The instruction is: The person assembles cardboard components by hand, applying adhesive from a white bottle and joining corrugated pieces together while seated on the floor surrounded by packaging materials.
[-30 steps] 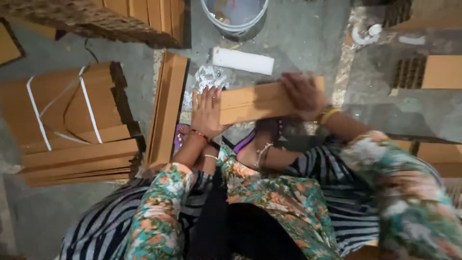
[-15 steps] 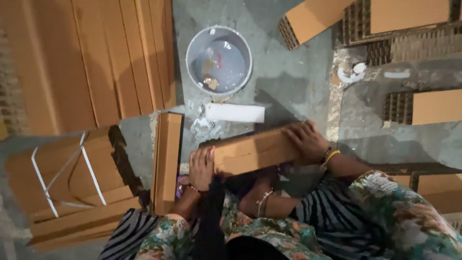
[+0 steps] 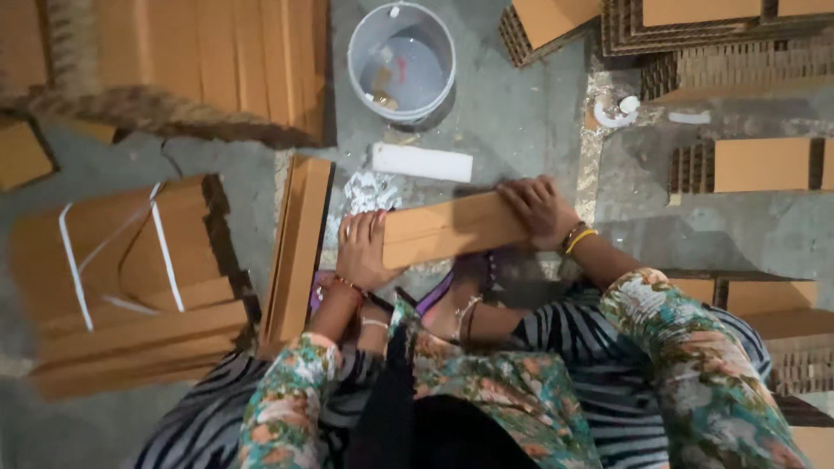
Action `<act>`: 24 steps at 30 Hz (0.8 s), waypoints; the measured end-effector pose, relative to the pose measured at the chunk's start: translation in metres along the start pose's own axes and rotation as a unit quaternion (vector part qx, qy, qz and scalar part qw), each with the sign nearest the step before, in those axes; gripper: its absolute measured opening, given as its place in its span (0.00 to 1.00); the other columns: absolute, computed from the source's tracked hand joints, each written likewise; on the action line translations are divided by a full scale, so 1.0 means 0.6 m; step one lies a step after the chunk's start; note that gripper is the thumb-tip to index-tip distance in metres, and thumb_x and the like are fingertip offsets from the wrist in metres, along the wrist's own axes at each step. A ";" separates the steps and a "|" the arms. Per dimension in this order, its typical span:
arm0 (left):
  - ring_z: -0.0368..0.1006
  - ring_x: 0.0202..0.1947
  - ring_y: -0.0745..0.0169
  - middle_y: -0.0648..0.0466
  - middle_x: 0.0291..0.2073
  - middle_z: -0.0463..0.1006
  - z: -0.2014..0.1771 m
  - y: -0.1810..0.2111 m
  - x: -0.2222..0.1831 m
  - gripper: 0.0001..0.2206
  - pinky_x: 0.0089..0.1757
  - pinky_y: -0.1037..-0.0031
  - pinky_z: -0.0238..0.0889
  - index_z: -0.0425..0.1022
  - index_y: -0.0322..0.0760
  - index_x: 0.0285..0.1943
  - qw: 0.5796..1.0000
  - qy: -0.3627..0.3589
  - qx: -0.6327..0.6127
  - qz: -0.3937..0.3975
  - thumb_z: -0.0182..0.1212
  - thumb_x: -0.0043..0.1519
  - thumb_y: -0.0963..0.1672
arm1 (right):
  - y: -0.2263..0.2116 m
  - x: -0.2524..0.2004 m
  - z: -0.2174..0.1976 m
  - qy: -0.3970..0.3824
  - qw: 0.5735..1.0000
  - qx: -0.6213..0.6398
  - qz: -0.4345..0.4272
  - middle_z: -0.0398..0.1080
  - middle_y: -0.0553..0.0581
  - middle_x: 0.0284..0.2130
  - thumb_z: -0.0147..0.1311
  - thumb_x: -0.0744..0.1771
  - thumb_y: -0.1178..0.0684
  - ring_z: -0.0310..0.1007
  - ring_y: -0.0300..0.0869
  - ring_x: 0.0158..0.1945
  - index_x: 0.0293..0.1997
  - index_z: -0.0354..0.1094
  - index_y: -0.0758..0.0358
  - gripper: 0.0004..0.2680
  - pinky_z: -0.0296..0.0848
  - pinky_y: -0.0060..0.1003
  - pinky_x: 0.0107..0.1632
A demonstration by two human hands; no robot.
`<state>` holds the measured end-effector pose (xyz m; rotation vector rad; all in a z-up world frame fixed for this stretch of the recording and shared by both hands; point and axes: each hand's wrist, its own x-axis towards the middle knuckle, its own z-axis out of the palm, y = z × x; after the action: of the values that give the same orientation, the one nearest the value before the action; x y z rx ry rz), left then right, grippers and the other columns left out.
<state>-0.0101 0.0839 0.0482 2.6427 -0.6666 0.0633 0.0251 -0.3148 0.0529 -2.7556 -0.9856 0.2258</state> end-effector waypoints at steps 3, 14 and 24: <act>0.59 0.63 0.34 0.37 0.61 0.65 -0.001 0.017 0.017 0.50 0.62 0.33 0.36 0.59 0.27 0.69 0.994 -0.083 0.045 -0.050 0.72 0.43 0.61 | -0.030 0.023 0.005 -0.040 0.998 -0.056 0.016 0.60 0.64 0.62 0.63 0.52 0.26 0.59 0.57 0.65 0.71 0.49 0.63 0.45 0.50 0.61 0.67; 0.59 0.67 0.41 0.38 0.64 0.65 0.089 0.088 0.074 0.46 0.66 0.50 0.44 0.59 0.24 0.72 0.993 -0.098 0.071 -0.008 0.73 0.43 0.49 | -0.145 0.118 0.098 0.028 0.997 0.072 0.011 0.61 0.69 0.60 0.62 0.56 0.39 0.60 0.60 0.63 0.69 0.51 0.70 0.38 0.52 0.57 0.67; 0.60 0.66 0.41 0.40 0.62 0.66 0.115 0.078 0.063 0.41 0.66 0.48 0.46 0.60 0.24 0.71 0.998 -0.056 0.043 0.000 0.69 0.48 0.48 | -0.139 0.114 0.117 0.007 0.997 0.080 0.017 0.62 0.70 0.59 0.61 0.56 0.40 0.57 0.67 0.63 0.71 0.49 0.71 0.38 0.52 0.60 0.66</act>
<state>-0.0019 0.0018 0.0081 2.7445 -0.7141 -0.0587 0.0120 -0.1983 0.0000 -2.6265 -0.8760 0.2787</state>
